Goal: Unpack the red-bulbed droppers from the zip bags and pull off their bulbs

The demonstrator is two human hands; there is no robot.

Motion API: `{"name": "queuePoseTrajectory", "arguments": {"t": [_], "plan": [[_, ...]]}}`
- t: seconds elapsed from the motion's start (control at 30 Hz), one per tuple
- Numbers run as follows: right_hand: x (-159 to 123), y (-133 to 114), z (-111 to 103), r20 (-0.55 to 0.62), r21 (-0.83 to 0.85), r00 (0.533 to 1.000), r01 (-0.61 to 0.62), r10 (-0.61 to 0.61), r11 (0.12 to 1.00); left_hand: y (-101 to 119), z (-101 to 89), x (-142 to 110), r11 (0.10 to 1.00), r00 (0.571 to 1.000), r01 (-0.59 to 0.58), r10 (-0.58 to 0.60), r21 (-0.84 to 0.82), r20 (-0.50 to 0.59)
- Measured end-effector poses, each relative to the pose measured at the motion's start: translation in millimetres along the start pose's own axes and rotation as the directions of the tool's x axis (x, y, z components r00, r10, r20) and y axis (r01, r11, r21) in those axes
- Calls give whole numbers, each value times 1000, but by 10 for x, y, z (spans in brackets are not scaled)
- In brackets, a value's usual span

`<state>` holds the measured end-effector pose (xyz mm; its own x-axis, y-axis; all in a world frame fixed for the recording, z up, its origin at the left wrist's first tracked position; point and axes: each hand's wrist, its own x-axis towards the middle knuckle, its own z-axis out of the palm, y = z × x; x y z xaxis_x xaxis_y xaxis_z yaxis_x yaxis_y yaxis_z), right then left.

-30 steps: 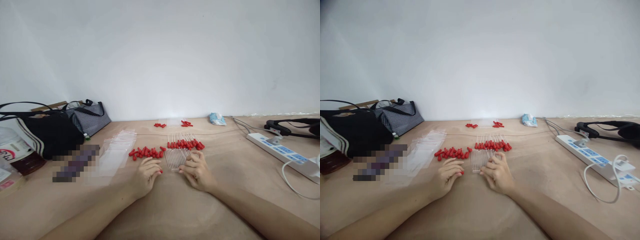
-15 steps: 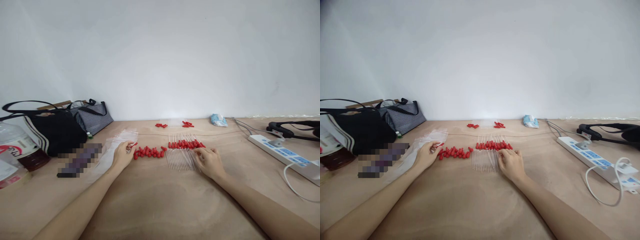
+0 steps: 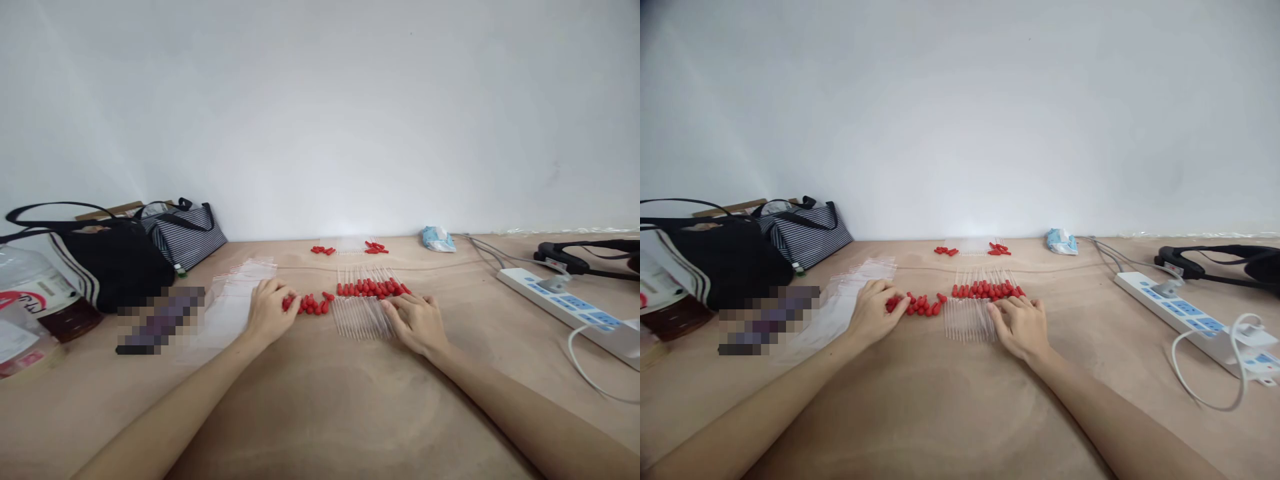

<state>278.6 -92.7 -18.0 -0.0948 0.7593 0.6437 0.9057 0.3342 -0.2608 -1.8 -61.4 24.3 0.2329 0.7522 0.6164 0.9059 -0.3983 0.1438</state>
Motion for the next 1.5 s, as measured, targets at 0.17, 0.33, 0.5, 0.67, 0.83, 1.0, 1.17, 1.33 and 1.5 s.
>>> {"name": "queuePoseTrajectory", "arguments": {"t": [0.17,0.33,0.5,0.67,0.83,1.0,1.17,1.33,1.5], "plan": [[65,191,5,65,76,959,-282,277,956,515,298,349,991,967,-89,110,-98,230],[82,276,22,110,113,925,-376,365,920,910,721,628,968,924,-188,231,-164,305],[85,257,51,101,124,948,-313,302,942,1031,862,707,949,902,-252,301,-188,311],[89,225,57,74,129,960,-277,269,952,1040,899,683,935,897,-283,336,-213,287],[83,193,39,64,135,967,-255,248,958,1063,946,657,957,954,-165,216,-239,207],[63,176,35,-79,144,992,-84,96,986,953,711,461,946,990,-20,63,-323,124],[35,-5,-13,-134,66,965,237,-226,969,587,308,-83,766,981,-48,156,-642,114],[-15,-259,19,-66,86,869,495,-491,864,325,110,-421,684,954,-118,278,-720,109],[-64,-344,98,-70,141,844,536,-532,832,350,71,-431,736,924,-258,377,-626,63]]}}
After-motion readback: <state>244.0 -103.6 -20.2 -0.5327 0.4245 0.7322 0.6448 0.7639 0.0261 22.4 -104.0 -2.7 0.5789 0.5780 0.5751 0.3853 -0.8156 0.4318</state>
